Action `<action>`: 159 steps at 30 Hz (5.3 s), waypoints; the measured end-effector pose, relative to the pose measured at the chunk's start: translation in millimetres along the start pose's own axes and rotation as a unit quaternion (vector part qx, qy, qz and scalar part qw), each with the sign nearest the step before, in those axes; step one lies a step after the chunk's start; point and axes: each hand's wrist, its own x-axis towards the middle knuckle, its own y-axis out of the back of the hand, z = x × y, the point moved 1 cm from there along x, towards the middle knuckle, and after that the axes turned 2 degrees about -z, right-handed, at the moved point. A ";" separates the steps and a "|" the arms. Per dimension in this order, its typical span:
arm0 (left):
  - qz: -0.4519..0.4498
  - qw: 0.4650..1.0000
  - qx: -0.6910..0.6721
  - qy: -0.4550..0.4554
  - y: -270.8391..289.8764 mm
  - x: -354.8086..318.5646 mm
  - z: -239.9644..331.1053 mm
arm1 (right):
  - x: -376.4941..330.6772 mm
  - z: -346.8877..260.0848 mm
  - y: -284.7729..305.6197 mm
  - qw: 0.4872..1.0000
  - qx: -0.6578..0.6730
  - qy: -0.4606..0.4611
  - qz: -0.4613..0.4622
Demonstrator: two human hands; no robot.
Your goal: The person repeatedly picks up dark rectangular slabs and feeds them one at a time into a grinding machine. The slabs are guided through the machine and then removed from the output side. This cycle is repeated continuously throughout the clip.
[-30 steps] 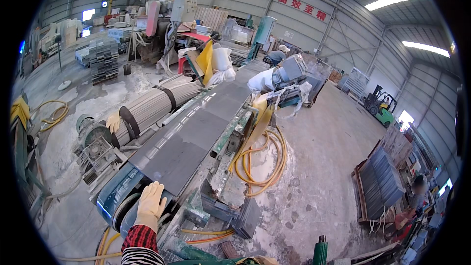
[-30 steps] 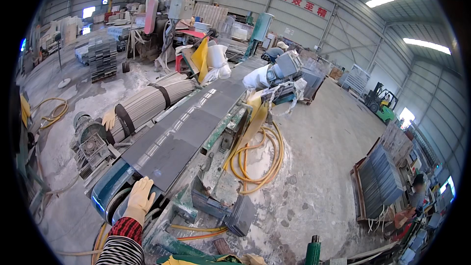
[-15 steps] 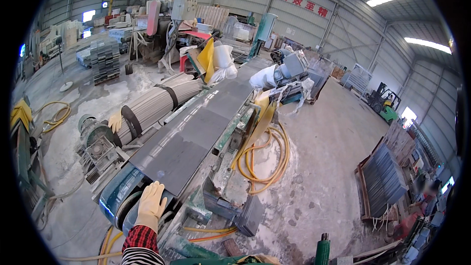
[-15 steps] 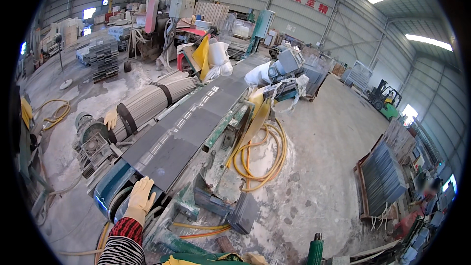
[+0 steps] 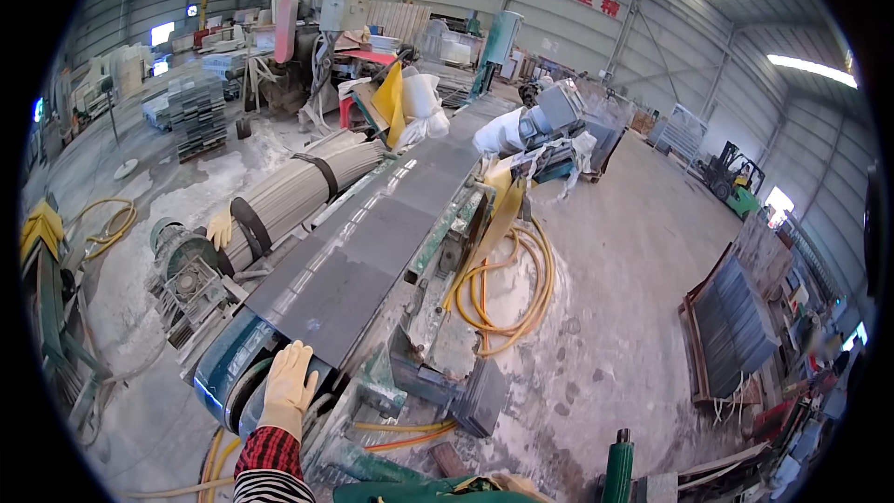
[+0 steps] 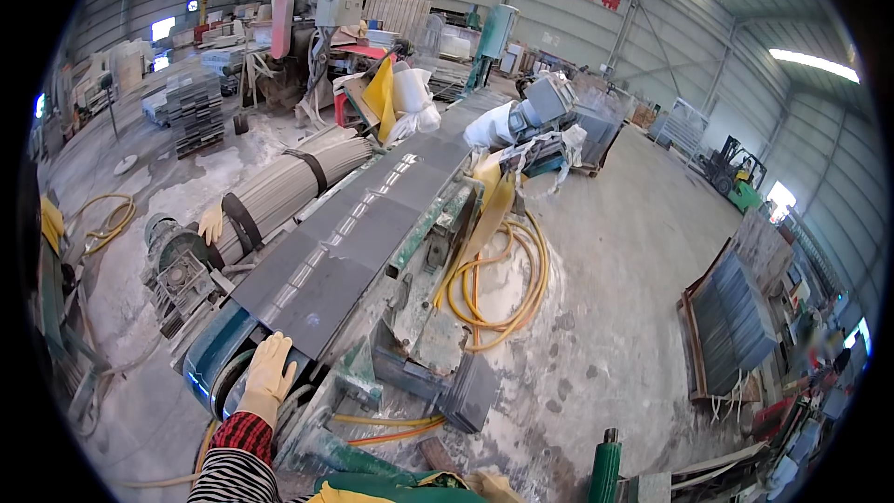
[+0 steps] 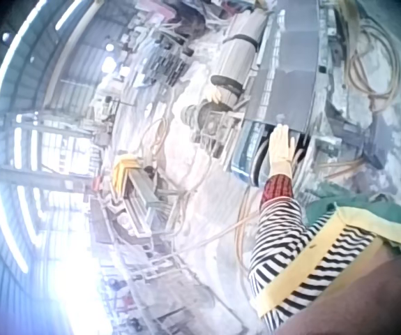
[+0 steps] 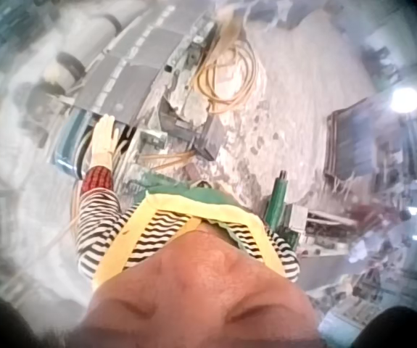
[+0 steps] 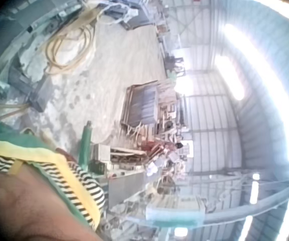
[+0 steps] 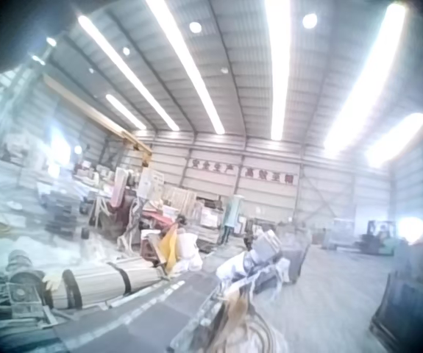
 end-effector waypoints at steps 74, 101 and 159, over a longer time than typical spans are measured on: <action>-0.013 1.000 0.004 0.013 27.7 -39.3 1.5 | 10.0 31.6 7.3 0.972 0.224 -0.055 -0.035; -0.014 1.000 0.000 0.017 37.1 -54.4 0.0 | 25.1 50.5 15.1 0.961 0.263 -0.078 -0.023; 0.122 0.509 -0.759 0.387 44.9 -3.4 -60.3 | -40.9 13.0 -29.6 0.885 0.372 0.055 0.273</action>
